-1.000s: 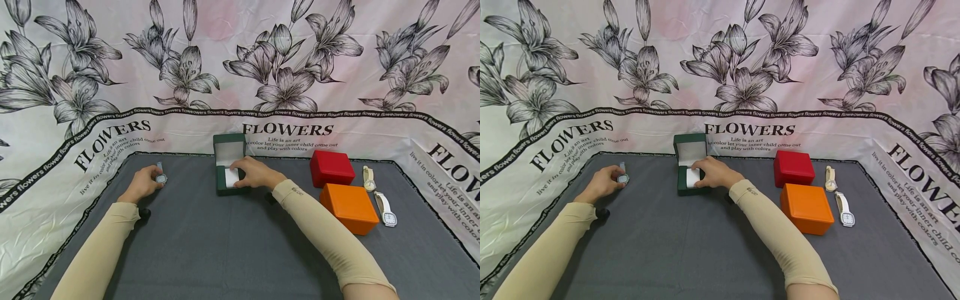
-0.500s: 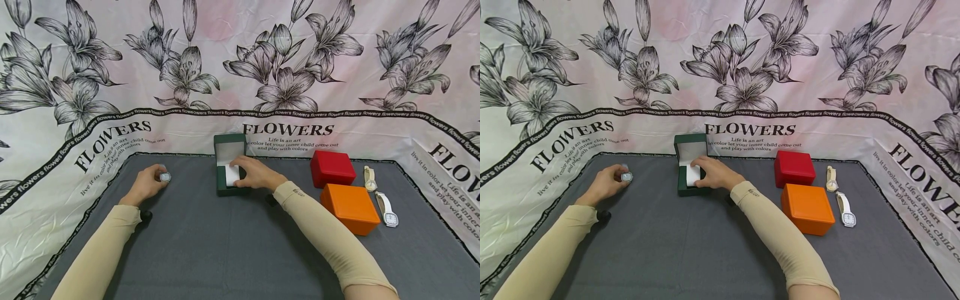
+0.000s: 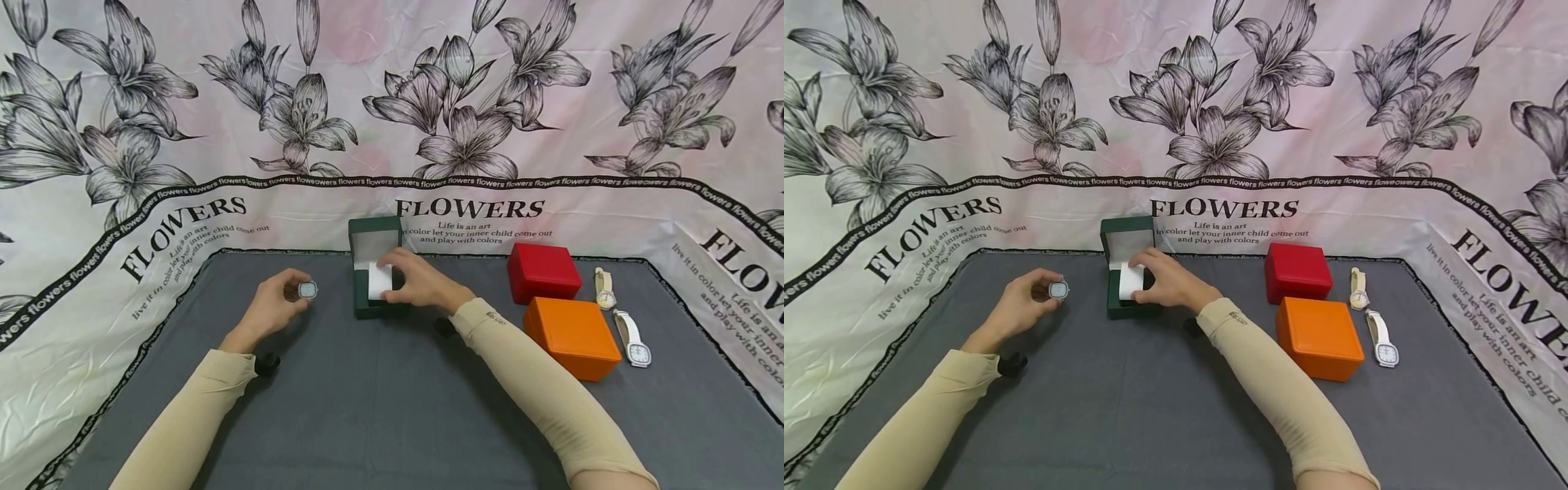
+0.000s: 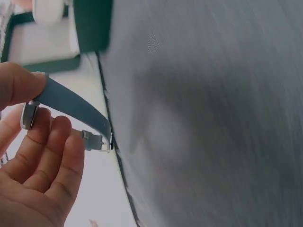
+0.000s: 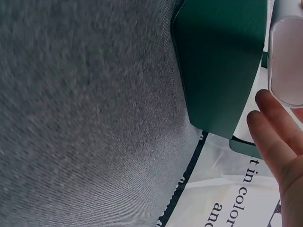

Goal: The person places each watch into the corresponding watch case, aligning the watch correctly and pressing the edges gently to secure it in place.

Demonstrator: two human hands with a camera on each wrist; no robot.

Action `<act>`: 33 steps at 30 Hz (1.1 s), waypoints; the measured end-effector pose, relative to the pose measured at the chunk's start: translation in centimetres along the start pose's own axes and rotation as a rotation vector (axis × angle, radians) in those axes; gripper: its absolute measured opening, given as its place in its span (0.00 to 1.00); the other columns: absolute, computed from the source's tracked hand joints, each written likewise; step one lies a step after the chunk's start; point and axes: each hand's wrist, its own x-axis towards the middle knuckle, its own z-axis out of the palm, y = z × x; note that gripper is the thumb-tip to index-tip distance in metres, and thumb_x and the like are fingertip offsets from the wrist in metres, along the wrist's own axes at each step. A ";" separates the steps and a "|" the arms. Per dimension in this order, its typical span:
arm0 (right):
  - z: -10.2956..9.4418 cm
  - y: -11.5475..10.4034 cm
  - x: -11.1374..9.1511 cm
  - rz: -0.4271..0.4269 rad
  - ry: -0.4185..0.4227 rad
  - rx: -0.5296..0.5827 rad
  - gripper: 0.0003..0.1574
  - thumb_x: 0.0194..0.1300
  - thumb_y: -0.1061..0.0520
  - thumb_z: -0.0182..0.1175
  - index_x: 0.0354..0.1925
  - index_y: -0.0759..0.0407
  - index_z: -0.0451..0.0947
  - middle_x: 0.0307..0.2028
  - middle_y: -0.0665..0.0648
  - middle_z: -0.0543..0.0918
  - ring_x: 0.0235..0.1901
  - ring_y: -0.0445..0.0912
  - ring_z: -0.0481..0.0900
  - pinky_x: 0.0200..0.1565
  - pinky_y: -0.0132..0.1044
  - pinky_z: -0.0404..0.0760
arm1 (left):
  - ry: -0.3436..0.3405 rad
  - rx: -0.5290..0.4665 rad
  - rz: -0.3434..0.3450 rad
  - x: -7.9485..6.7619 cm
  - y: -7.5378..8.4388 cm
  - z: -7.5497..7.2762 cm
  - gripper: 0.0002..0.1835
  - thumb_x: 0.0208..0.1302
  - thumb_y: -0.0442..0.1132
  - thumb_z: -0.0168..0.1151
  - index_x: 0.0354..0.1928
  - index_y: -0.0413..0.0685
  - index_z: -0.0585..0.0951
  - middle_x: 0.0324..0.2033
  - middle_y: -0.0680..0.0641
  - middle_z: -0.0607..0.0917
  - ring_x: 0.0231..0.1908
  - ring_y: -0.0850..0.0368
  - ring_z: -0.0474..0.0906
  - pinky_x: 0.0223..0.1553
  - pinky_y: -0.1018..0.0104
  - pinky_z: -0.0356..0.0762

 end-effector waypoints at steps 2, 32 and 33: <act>0.0 -0.1 -0.3 -0.008 0.012 0.019 0.36 0.53 0.44 0.68 0.58 0.54 0.72 0.54 0.52 0.72 0.50 0.49 0.72 0.53 0.43 0.72 | 0.011 -0.021 0.022 -0.1 0.9 0.6 0.21 0.56 0.29 0.67 0.53 0.44 0.78 0.39 0.44 0.82 0.39 0.49 0.80 0.41 0.55 0.78; -2.2 -4.6 -5.7 0.059 0.085 0.661 0.29 0.59 0.68 0.62 0.59 0.70 0.70 0.54 0.66 0.73 0.51 0.62 0.75 0.46 0.46 0.81 | 0.047 -0.329 0.198 0.3 8.5 6.1 0.20 0.60 0.26 0.63 0.55 0.42 0.75 0.46 0.41 0.80 0.44 0.48 0.80 0.45 0.53 0.79; -2.2 -4.6 -5.7 0.060 0.083 0.668 0.29 0.59 0.68 0.62 0.59 0.70 0.70 0.54 0.66 0.73 0.51 0.61 0.75 0.46 0.45 0.81 | 0.045 -0.338 0.200 0.3 8.6 6.2 0.20 0.60 0.25 0.62 0.55 0.41 0.75 0.47 0.40 0.80 0.44 0.47 0.80 0.45 0.52 0.79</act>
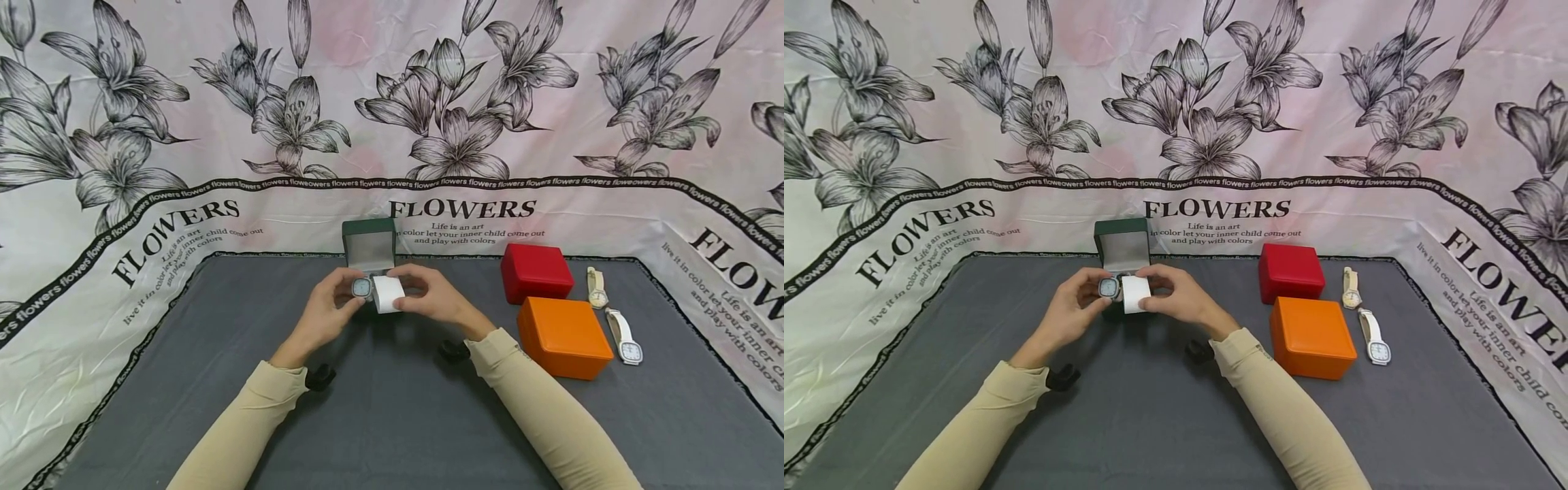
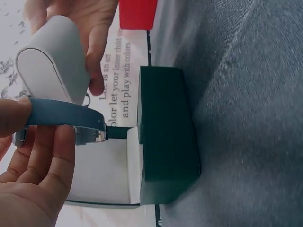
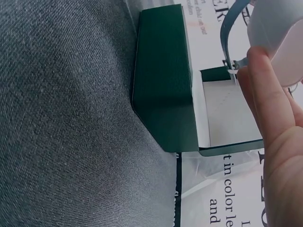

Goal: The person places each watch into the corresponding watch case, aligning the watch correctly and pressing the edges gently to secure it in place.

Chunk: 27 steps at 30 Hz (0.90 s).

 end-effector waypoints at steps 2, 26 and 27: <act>0.1 0.0 -0.1 0.001 -0.006 0.009 0.29 0.59 0.69 0.61 0.60 0.70 0.70 0.55 0.66 0.73 0.52 0.60 0.74 0.46 0.44 0.81 | -0.008 -0.020 0.005 0.1 0.2 0.2 0.20 0.60 0.24 0.62 0.55 0.38 0.74 0.47 0.38 0.80 0.44 0.45 0.80 0.45 0.51 0.78; 0.4 0.7 -0.5 0.017 0.088 -0.018 0.30 0.59 0.67 0.65 0.59 0.69 0.71 0.54 0.65 0.76 0.53 0.60 0.76 0.43 0.42 0.80 | -0.088 -0.164 -0.011 -0.3 0.4 0.8 0.21 0.61 0.24 0.60 0.57 0.37 0.73 0.49 0.38 0.78 0.42 0.45 0.80 0.41 0.55 0.79; 0.4 0.6 -0.6 0.027 0.094 -0.023 0.30 0.59 0.66 0.65 0.59 0.68 0.72 0.54 0.65 0.77 0.53 0.60 0.76 0.42 0.40 0.80 | -0.087 -0.166 -0.017 -0.4 0.4 0.8 0.21 0.60 0.24 0.61 0.56 0.38 0.73 0.49 0.38 0.78 0.41 0.47 0.80 0.40 0.56 0.80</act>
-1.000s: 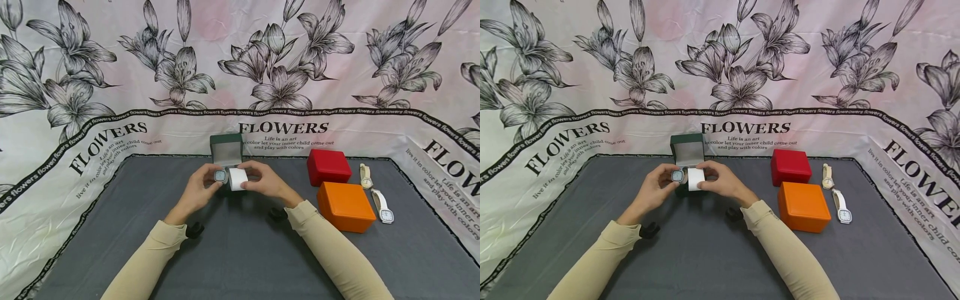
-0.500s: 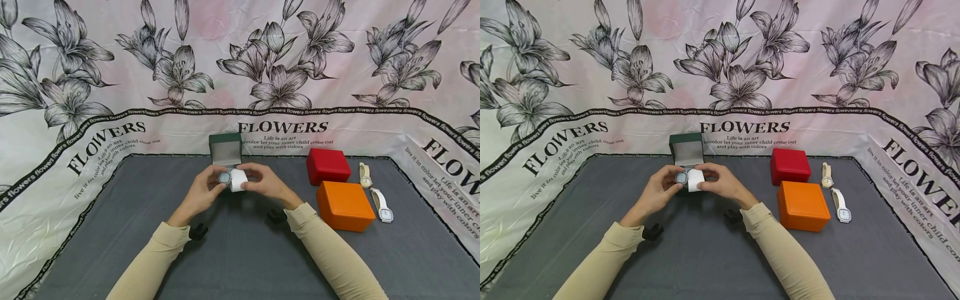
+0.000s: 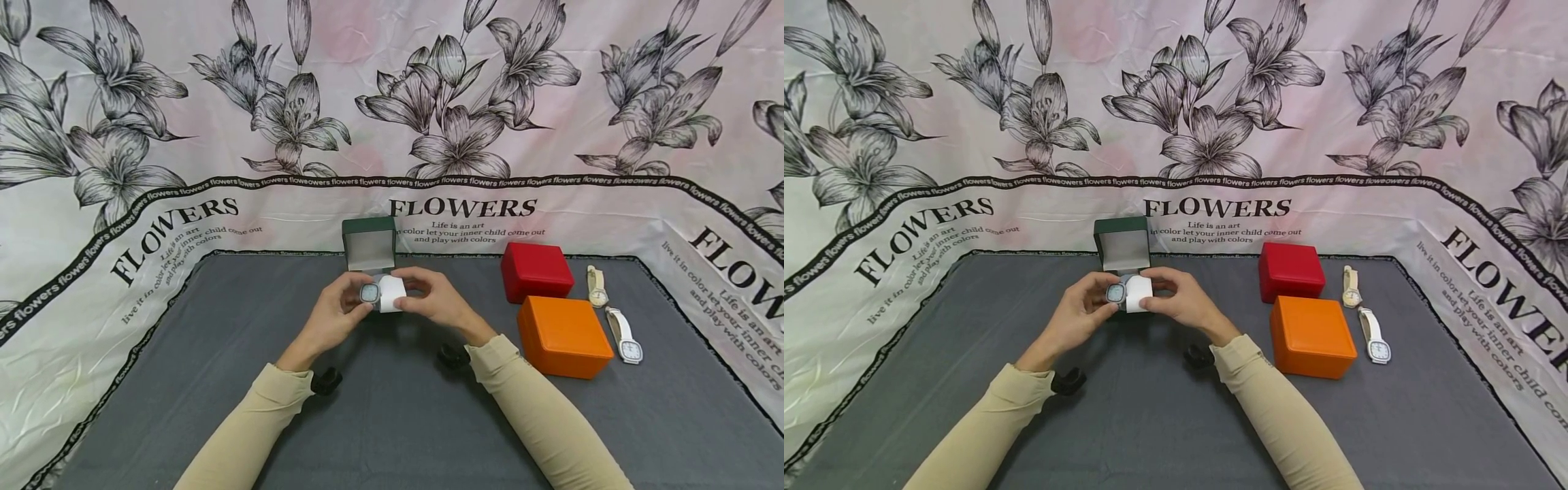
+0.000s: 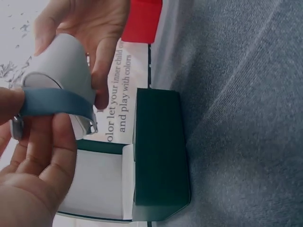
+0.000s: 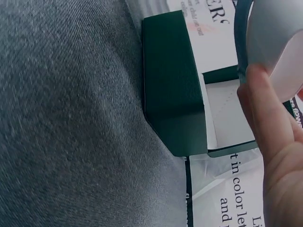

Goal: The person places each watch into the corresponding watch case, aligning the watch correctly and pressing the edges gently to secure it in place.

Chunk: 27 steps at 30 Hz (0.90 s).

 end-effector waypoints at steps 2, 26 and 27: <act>0.1 -0.1 -0.1 0.017 0.014 -0.007 0.30 0.59 0.65 0.66 0.59 0.67 0.72 0.54 0.64 0.77 0.53 0.59 0.76 0.41 0.39 0.80 | 0.002 0.006 -0.014 -0.1 0.0 0.1 0.23 0.58 0.25 0.64 0.57 0.40 0.73 0.48 0.40 0.78 0.39 0.49 0.81 0.39 0.58 0.80; 2.0 1.4 -0.4 0.026 0.165 -0.145 0.32 0.58 0.55 0.69 0.60 0.58 0.73 0.53 0.58 0.75 0.50 0.52 0.79 0.39 0.41 0.82 | 0.141 0.236 -0.014 -0.8 0.2 1.0 0.24 0.54 0.32 0.71 0.53 0.45 0.74 0.34 0.48 0.79 0.27 0.55 0.73 0.28 0.65 0.74; 2.1 1.3 -0.5 0.027 0.169 -0.154 0.33 0.58 0.55 0.69 0.60 0.59 0.73 0.53 0.58 0.75 0.50 0.52 0.79 0.39 0.41 0.82 | 0.148 0.245 -0.009 -0.8 0.2 1.0 0.24 0.53 0.32 0.71 0.53 0.45 0.75 0.33 0.48 0.78 0.26 0.54 0.73 0.27 0.66 0.73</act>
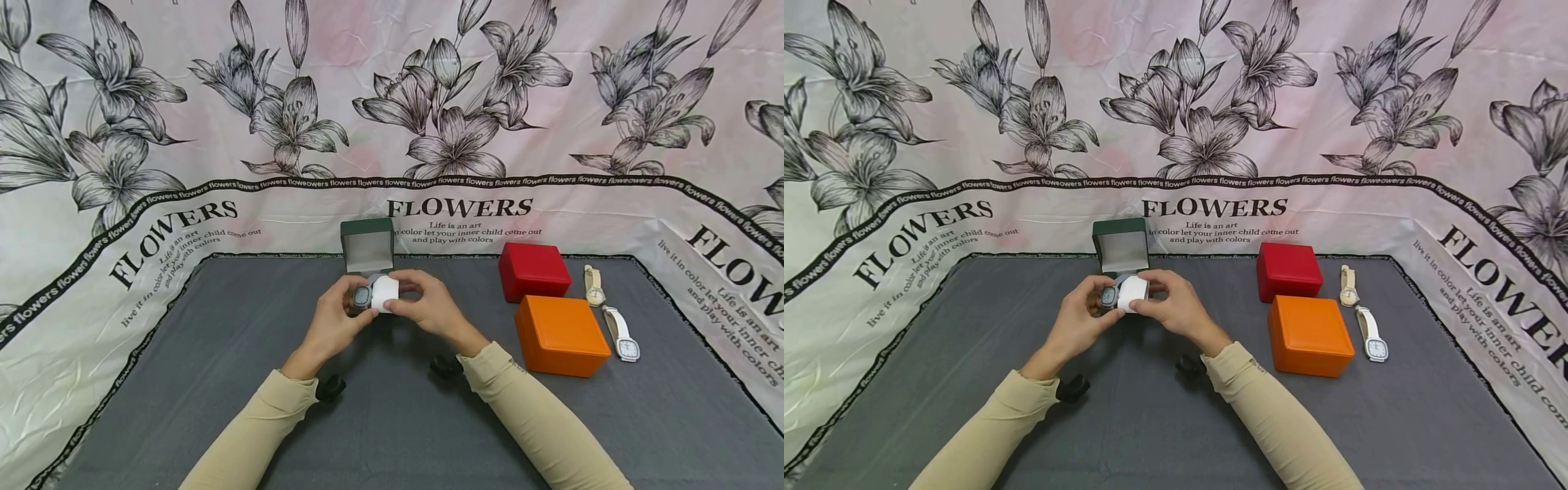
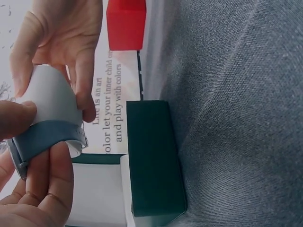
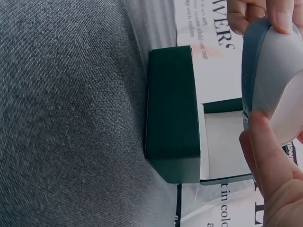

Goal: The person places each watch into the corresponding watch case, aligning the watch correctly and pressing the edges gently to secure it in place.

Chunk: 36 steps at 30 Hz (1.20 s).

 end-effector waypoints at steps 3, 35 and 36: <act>0.2 0.3 0.0 -0.003 0.019 -0.035 0.33 0.58 0.52 0.69 0.60 0.56 0.73 0.53 0.56 0.74 0.50 0.50 0.79 0.39 0.39 0.82 | 0.018 0.020 0.010 0.0 -0.1 0.1 0.24 0.53 0.32 0.72 0.53 0.45 0.75 0.31 0.48 0.77 0.25 0.55 0.72 0.26 0.67 0.72; 1.4 0.0 -0.3 -0.075 0.124 -0.048 0.33 0.55 0.55 0.72 0.57 0.61 0.75 0.50 0.60 0.73 0.47 0.56 0.78 0.47 0.50 0.81 | 0.106 0.055 -0.007 -0.1 0.2 0.2 0.24 0.48 0.28 0.74 0.49 0.46 0.80 0.38 0.47 0.80 0.30 0.57 0.79 0.32 0.60 0.82; 1.5 0.0 -0.3 -0.078 0.131 -0.048 0.33 0.54 0.56 0.72 0.57 0.61 0.75 0.50 0.60 0.73 0.47 0.56 0.78 0.47 0.50 0.81 | 0.108 0.051 -0.007 -0.1 0.1 0.2 0.24 0.48 0.28 0.74 0.49 0.46 0.79 0.38 0.46 0.80 0.32 0.57 0.80 0.33 0.61 0.82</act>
